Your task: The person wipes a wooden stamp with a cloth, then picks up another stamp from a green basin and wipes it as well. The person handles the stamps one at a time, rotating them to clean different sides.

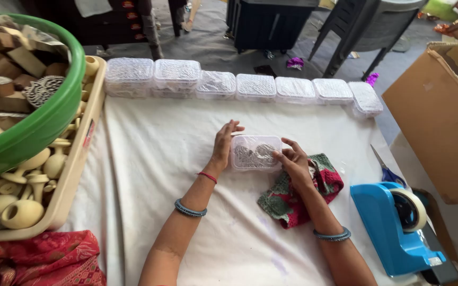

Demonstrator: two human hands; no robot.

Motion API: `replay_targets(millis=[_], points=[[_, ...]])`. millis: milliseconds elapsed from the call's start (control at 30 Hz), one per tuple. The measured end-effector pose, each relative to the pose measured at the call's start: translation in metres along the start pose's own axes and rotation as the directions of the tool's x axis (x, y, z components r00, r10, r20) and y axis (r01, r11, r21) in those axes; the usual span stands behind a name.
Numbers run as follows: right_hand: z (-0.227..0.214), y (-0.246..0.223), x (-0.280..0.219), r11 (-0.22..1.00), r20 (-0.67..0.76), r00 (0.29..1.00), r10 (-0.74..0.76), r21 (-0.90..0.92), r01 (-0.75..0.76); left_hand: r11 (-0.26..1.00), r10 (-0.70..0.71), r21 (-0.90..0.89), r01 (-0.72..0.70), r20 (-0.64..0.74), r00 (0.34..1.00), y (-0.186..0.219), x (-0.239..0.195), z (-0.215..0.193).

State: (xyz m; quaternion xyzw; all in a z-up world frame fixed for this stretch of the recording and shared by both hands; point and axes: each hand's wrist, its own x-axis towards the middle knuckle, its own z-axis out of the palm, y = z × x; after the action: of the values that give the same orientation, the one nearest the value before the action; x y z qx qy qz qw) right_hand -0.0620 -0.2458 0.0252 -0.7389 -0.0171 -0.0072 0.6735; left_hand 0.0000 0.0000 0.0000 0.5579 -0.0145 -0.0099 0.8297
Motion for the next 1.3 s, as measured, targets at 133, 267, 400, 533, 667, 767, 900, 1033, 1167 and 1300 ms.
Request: replay_targets(millis=[133, 267, 400, 533, 667, 767, 900, 1033, 1167, 1300], points=[[-0.008, 0.011, 0.007, 0.992, -0.035, 0.999, 0.008, 0.127, -0.003, 0.994, -0.045, 0.102, 0.041, 0.033, 0.998, 0.002, -0.003, -0.001], [-0.012, 0.017, 0.013, 0.981, -0.138, 0.989, 0.045, 0.192, -0.018, 0.97, -0.062, 0.243, 0.015, 0.189, 0.98, 0.023, -0.019, 0.006], [-0.013, 0.02, 0.016, 0.991, -0.147, 0.988, 0.039, 0.132, -0.02, 0.941, -0.134, 0.326, 0.09, 0.117, 0.984, 0.028, -0.025, 0.009], [-0.001, 0.0, 0.006, 0.993, -0.131, 0.985, 0.112, 0.045, -0.107, 0.963, -0.176, 0.222, 0.15, 0.102, 0.979, 0.03, -0.025, 0.002], [0.001, 0.001, 0.004, 0.985, -0.149, 0.989, 0.003, -0.169, -0.029, 0.987, -0.132, 0.107, 0.122, 0.087, 0.987, 0.024, -0.024, 0.002], [0.005, -0.015, -0.007, 0.891, -0.082, 0.962, -0.26, -0.405, 0.206, 0.993, -0.103, 0.068, 0.097, 0.079, 0.992, 0.017, -0.023, 0.003], [0.01, -0.021, -0.011, 0.523, 0.196, 0.83, -0.522, -0.695, 0.493, 0.994, -0.106, -0.016, 0.108, 0.118, 0.987, 0.02, -0.028, 0.003], [0.017, -0.036, -0.018, 0.457, 0.3, 0.829, -0.472, -0.72, 0.521, 0.986, -0.122, 0.121, 0.112, 0.082, 0.989, 0.016, -0.027, 0.002], [0.01, -0.023, -0.008, 0.508, 0.312, 0.847, -0.431, -0.692, 0.513, 0.988, -0.121, 0.112, 0.11, 0.095, 0.988, 0.015, -0.025, 0.004], [0.009, -0.032, -0.001, 0.555, 0.323, 0.888, -0.329, -0.694, 0.458, 0.971, -0.104, 0.219, 0.093, 0.043, 0.994, 0.011, -0.023, 0.006]])
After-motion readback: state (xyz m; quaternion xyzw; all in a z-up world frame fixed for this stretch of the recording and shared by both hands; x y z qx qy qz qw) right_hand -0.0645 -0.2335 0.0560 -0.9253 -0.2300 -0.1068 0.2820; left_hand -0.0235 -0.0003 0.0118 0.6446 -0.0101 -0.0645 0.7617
